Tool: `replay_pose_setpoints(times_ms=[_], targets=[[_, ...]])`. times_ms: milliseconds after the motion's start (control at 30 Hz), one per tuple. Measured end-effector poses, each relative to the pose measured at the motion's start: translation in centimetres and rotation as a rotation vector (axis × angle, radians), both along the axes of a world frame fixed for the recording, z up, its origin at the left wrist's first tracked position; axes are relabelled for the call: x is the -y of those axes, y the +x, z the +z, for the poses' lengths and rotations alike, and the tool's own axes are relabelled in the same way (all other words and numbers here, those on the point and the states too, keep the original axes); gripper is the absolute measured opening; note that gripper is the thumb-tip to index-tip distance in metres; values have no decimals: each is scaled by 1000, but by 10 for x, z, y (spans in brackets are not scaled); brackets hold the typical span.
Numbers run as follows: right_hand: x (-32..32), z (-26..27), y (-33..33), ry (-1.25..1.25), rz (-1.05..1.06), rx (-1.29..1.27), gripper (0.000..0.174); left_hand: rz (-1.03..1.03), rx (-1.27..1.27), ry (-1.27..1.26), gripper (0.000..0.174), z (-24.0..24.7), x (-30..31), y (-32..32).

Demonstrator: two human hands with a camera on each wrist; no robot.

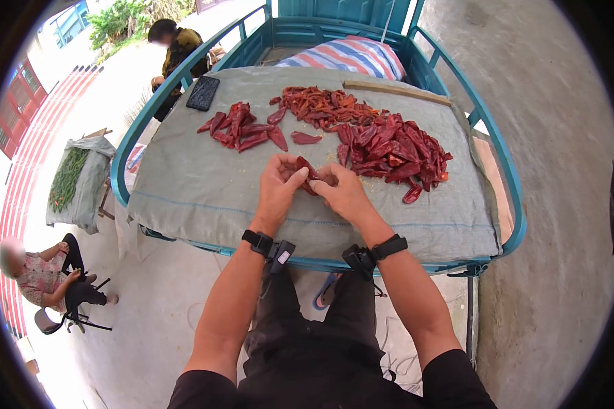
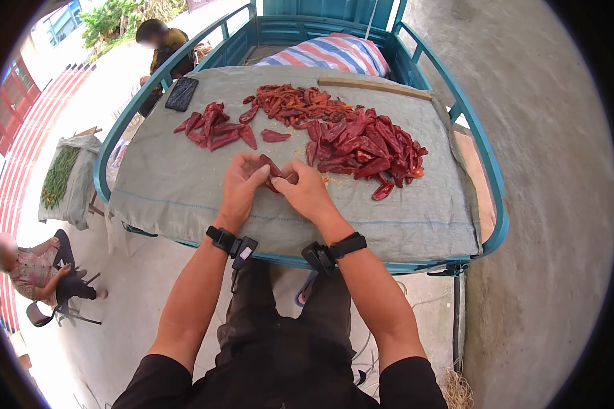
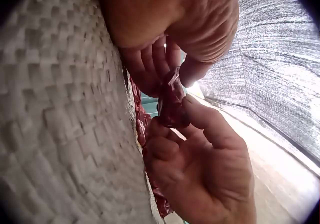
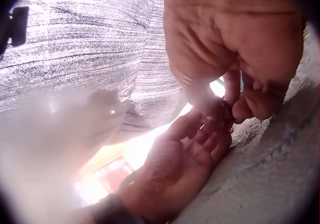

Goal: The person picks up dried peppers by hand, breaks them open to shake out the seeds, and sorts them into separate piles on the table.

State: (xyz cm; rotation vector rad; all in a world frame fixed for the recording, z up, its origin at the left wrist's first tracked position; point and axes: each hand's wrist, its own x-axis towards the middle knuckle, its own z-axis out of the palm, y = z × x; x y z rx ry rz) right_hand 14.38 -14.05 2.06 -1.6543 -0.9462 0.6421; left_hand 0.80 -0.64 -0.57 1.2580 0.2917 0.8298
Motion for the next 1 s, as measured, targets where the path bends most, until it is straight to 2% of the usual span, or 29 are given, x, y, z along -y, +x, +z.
replay_pose_setpoints(times_ms=[67,367,467,600,800,833,933,1000], targets=[[2,0,2,12,-23,-99,32,-22,-20,-14,26,3,0,0],[16,19,6,152,-92,130,38,17,-69,22,23,1,1,0],[27,41,21,175,-219,280,39,28,-88,16,22,-2,1,1],[42,60,68,195,-496,712,40,16,-91,17,21,-1,0,-1],[53,83,102,49,-805,869,42,10,-120,2,22,-1,0,-1],[52,80,105,14,-822,887,42,7,-117,0,22,-1,0,-1],[54,69,107,-146,-672,880,40,1,-120,3,21,-1,-1,-1],[57,61,106,-77,-667,863,36,7,-130,7,21,0,0,0]])
